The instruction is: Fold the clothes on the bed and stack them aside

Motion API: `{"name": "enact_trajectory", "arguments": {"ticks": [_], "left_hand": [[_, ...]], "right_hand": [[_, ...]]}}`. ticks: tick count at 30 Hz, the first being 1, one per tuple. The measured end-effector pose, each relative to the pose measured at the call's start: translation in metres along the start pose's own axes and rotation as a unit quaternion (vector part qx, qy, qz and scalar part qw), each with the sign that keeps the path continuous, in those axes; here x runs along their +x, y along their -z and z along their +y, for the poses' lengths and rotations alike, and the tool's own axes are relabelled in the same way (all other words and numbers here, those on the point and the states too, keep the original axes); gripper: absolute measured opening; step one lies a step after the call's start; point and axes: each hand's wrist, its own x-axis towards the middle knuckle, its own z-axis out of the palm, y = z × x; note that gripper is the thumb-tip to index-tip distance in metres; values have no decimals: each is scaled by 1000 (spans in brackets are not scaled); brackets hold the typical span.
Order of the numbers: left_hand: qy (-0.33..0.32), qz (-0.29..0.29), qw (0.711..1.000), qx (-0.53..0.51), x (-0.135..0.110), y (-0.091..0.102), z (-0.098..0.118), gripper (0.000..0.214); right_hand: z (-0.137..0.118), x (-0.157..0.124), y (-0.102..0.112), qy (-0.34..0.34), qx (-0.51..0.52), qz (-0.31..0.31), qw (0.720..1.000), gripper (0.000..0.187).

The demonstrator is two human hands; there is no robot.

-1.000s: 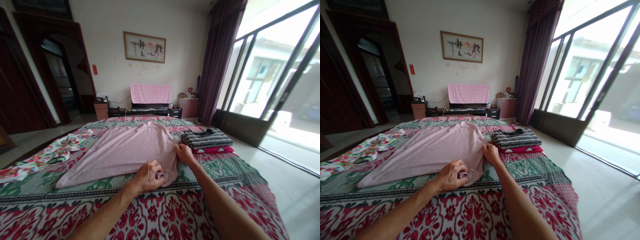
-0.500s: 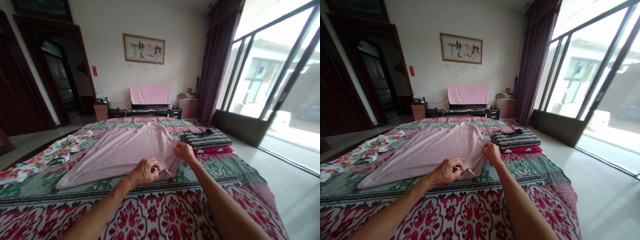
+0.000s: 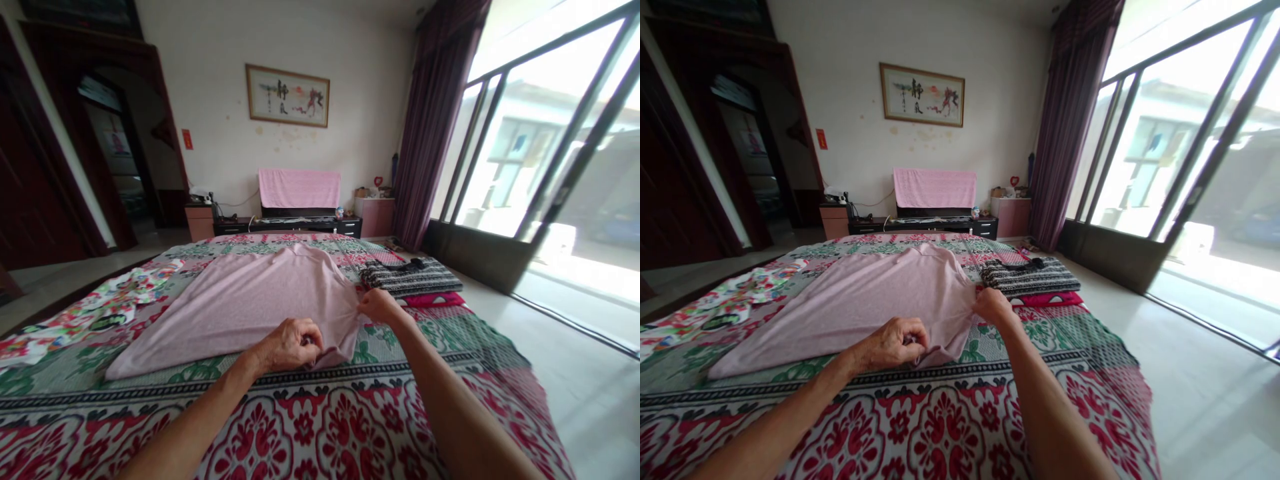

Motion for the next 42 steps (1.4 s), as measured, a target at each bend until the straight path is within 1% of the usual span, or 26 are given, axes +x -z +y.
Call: {"name": "enact_trajectory", "arguments": {"ticks": [2,4,7,10,12,14,16,17,19,22,24,28,31,34,35,37,39,41,42], "left_hand": [[-10,36,999,31,1,1,2,14],[-11,49,997,55,1,1,6,16],[-17,38,995,89,0,-2,9,25],[-62,11,988,142,0,-10,6,35],[-87,1,982,170,1,-16,2,26],[-100,2,980,174,2,-20,-1,14],[-117,2,982,147,3,-21,-1,11],[-123,-9,985,124,2,-20,1,12],[-104,-48,991,76,0,-18,6,14],[-33,-114,993,29,-4,-14,13,20],[-2,-129,992,10,-6,-12,15,23],[13,-114,993,-30,-5,-15,19,26],[-6,-100,994,-48,-4,-21,23,25],[-32,-84,995,-43,-4,-28,25,23],[-37,-84,995,-43,-4,-29,25,23],[-37,-81,995,-46,-3,-27,22,24],[-18,-48,998,-36,-1,-19,16,26],[7,25,1000,8,1,-7,7,27],[15,64,997,43,3,0,0,27]], "right_hand": [[-7,0,1,8,-9,19,1000,23],[-14,0,0,41,-1,45,998,26],[-21,1,-6,100,22,62,993,27],[-20,2,-15,120,23,58,991,29],[-18,3,-19,119,16,50,992,29],[-15,3,-22,113,12,41,993,29],[-14,2,-23,109,15,33,993,30],[-13,3,-24,108,18,30,994,30],[-11,3,-25,108,22,27,994,29],[-9,3,-26,108,22,29,993,28],[-9,3,-25,109,19,30,993,27],[-11,-1,-22,111,30,23,993,24],[-13,-3,-21,129,55,8,990,21],[-12,-2,-22,153,68,-11,986,23],[-12,-1,-23,156,67,-13,985,24],[-9,2,-24,139,61,2,988,23],[-6,5,-23,94,57,33,993,25],[-3,7,-20,43,56,59,996,30],[-3,6,-18,31,57,68,996,30]]}}
